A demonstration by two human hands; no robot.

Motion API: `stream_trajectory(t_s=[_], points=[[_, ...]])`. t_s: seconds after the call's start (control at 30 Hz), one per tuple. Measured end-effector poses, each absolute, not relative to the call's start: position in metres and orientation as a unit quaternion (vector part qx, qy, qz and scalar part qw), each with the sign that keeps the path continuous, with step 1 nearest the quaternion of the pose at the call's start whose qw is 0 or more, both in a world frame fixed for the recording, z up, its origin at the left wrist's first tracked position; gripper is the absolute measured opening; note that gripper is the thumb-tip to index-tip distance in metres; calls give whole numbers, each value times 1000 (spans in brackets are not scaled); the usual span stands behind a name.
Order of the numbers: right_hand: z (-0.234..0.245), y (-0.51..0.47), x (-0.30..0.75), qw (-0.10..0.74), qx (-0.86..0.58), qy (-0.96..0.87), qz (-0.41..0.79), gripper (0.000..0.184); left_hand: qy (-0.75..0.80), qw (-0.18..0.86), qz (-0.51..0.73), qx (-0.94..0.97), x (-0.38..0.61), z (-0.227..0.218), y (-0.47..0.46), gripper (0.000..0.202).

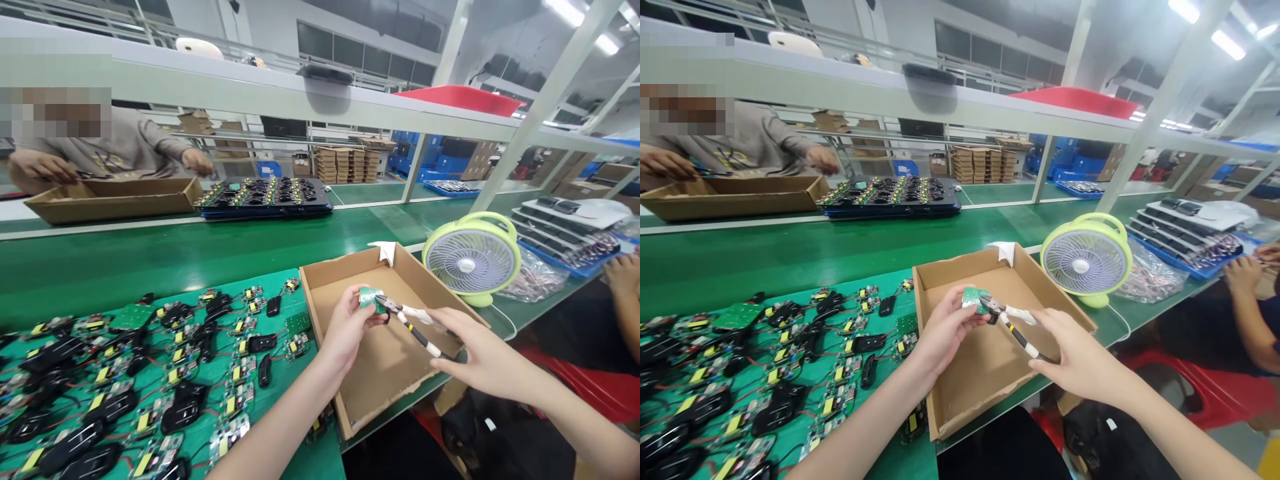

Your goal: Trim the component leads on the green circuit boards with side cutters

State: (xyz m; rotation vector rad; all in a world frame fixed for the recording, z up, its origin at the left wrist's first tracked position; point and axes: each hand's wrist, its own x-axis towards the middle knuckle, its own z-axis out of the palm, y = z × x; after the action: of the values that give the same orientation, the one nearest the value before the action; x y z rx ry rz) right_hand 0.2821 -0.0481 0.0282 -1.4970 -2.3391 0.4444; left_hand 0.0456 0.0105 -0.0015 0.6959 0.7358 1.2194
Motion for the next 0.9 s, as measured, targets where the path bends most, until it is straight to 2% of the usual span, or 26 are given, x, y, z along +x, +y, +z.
stream_trajectory(t_s=[0.47, 0.9], points=[[27, -49, 297, 152, -518, -841, 31, 66, 305, 691, 549, 357, 44, 3, 8, 39], [33, -53, 299, 131, -518, -845, 9, 63, 299, 684, 548, 379, 44, 1, 7, 38]])
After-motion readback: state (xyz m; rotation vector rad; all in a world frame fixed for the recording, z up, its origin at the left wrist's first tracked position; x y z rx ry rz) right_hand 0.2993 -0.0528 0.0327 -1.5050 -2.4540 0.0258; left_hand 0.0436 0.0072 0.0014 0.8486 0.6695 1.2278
